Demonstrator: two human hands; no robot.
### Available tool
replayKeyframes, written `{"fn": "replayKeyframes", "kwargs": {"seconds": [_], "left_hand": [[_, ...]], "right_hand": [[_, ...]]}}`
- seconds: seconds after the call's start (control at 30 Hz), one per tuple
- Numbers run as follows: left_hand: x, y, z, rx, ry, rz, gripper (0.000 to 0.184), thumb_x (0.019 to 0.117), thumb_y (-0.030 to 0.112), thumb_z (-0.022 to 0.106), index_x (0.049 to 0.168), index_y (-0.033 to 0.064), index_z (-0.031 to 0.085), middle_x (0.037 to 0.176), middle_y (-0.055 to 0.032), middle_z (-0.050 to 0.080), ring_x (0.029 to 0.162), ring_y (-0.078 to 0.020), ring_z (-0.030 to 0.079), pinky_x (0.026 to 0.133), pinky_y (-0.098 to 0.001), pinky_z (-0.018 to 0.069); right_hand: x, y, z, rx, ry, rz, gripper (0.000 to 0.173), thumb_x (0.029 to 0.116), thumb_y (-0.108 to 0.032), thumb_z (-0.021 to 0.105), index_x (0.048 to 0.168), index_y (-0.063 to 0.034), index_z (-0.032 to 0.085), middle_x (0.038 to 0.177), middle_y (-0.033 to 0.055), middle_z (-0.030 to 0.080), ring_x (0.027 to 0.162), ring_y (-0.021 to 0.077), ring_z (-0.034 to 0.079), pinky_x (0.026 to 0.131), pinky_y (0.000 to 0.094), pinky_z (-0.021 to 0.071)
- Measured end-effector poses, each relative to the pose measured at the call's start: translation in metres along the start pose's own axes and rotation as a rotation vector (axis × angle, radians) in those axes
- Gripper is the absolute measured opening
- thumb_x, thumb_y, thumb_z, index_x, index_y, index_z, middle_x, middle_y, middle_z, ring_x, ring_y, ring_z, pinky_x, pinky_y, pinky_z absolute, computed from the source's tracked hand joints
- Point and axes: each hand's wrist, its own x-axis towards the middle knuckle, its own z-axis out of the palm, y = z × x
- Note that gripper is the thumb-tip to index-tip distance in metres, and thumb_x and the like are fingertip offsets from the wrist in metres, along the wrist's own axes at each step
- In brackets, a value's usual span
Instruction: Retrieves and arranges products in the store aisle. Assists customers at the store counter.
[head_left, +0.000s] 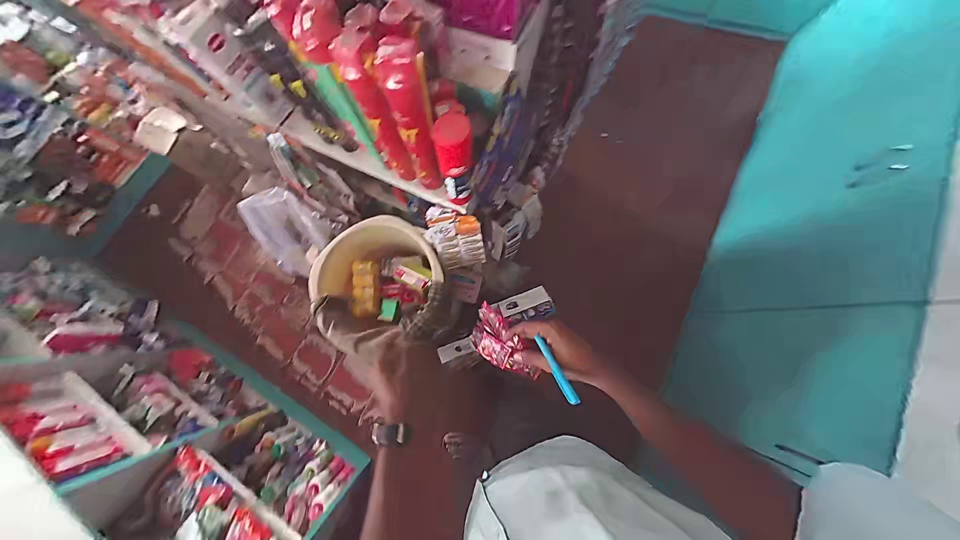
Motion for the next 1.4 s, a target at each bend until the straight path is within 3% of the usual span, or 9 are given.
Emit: {"fn": "replayKeyframes", "kwargs": {"seconds": [0.07,0.27,0.4,0.7,0.87,1.03,1.13,1.27,1.4], "left_hand": [[-0.053,0.053,0.004,-0.298,-0.010,-0.100,0.025,0.0997,0.009,0.061,0.118,-0.0079,0.067,0.107,-0.0110,0.074,0.097,-0.0102,0.071,0.090,-0.0293,0.0581],[-0.115,0.134,0.006,-0.929,0.270,-0.303,0.021,0.0962,0.006,0.066,0.111,-0.0076,0.065,0.091,-0.0119,0.074,0.081,-0.0155,0.073,0.079,-0.0343,0.0625],[-0.167,0.133,-0.018,-0.950,0.598,-0.188,0.016,0.1010,0.003,0.056,0.115,-0.0011,0.062,0.091,-0.0076,0.073,0.081,-0.0155,0.072,0.076,-0.0367,0.0630],[-0.325,0.158,-0.030,-1.293,0.861,0.222,0.024,0.1042,0.010,0.052,0.128,0.0112,0.056,0.105,-0.0102,0.073,0.090,-0.0220,0.074,0.078,-0.0409,0.0639],[-0.403,0.162,-0.007,-1.516,0.982,0.154,0.034,0.1112,0.023,0.036,0.112,0.0142,0.068,0.093,-0.0019,0.075,0.086,-0.0157,0.074,0.083,-0.0374,0.0625],[-0.435,0.130,0.041,-1.738,1.170,0.124,0.041,0.1088,0.033,0.035,0.100,0.0120,0.069,0.089,-0.0022,0.075,0.083,-0.0163,0.074,0.076,-0.0352,0.0630],[-0.439,0.120,0.093,-1.466,1.380,-0.303,0.035,0.1064,0.042,0.033,0.115,0.0161,0.055,0.100,-0.0014,0.066,0.091,-0.0165,0.067,0.077,-0.0421,0.0583],[-0.414,0.126,0.156,-1.089,1.222,-0.672,0.056,0.1064,0.033,0.042,0.157,0.0117,0.031,0.161,-0.0163,0.032,0.140,-0.0354,0.040,0.104,-0.0587,0.0403],[-0.331,0.255,0.192,-0.843,0.784,-0.208,0.037,0.1055,0.016,0.043,0.131,-0.0046,0.059,0.128,-0.0128,0.068,0.115,-0.0177,0.067,0.098,-0.0352,0.0556]], "right_hand": [[0.026,-0.018,0.010,0.098,0.001,-0.093,0.032,0.0875,-0.018,0.076,0.114,-0.0003,0.071,0.105,0.0067,0.073,0.091,0.0042,0.066,0.085,0.0226,0.0547],[0.040,-0.068,0.057,0.123,-0.167,-0.381,0.026,0.0869,-0.024,0.080,0.099,-0.0019,0.073,0.090,0.0042,0.073,0.080,0.0012,0.064,0.075,0.0179,0.0528],[0.017,-0.075,0.074,0.395,0.020,-0.374,0.011,0.0878,-0.012,0.077,0.094,-0.0059,0.070,0.085,-0.0056,0.070,0.073,-0.0004,0.063,0.068,0.0189,0.0552],[-0.086,-0.064,-0.003,0.630,0.217,-0.084,0.027,0.0879,0.003,0.070,0.111,-0.0060,0.060,0.092,0.0024,0.070,0.079,0.0131,0.070,0.068,0.0300,0.0624],[-0.124,-0.086,-0.054,0.829,0.264,-0.088,0.021,0.0967,0.006,0.057,0.104,-0.0135,0.056,0.089,0.0006,0.068,0.078,0.0138,0.069,0.070,0.0332,0.0623],[-0.141,-0.106,-0.079,0.824,0.299,-0.348,0.033,0.0828,0.012,0.069,0.103,-0.0126,0.061,0.092,0.0008,0.069,0.080,0.0133,0.070,0.072,0.0329,0.0638],[-0.146,-0.114,-0.105,0.854,0.227,-0.490,0.033,0.0821,0.009,0.072,0.101,-0.0174,0.066,0.098,-0.0004,0.071,0.087,0.0118,0.070,0.078,0.0323,0.0626],[-0.153,-0.109,-0.143,0.836,0.007,-0.494,0.019,0.0936,-0.012,0.071,0.111,-0.0139,0.064,0.099,0.0016,0.072,0.080,0.0148,0.071,0.071,0.0357,0.0634],[-0.153,-0.068,-0.178,0.599,-0.079,-0.363,0.033,0.0952,-0.016,0.070,0.124,-0.0020,0.060,0.105,0.0046,0.072,0.093,0.0165,0.072,0.085,0.0379,0.0628]]}}
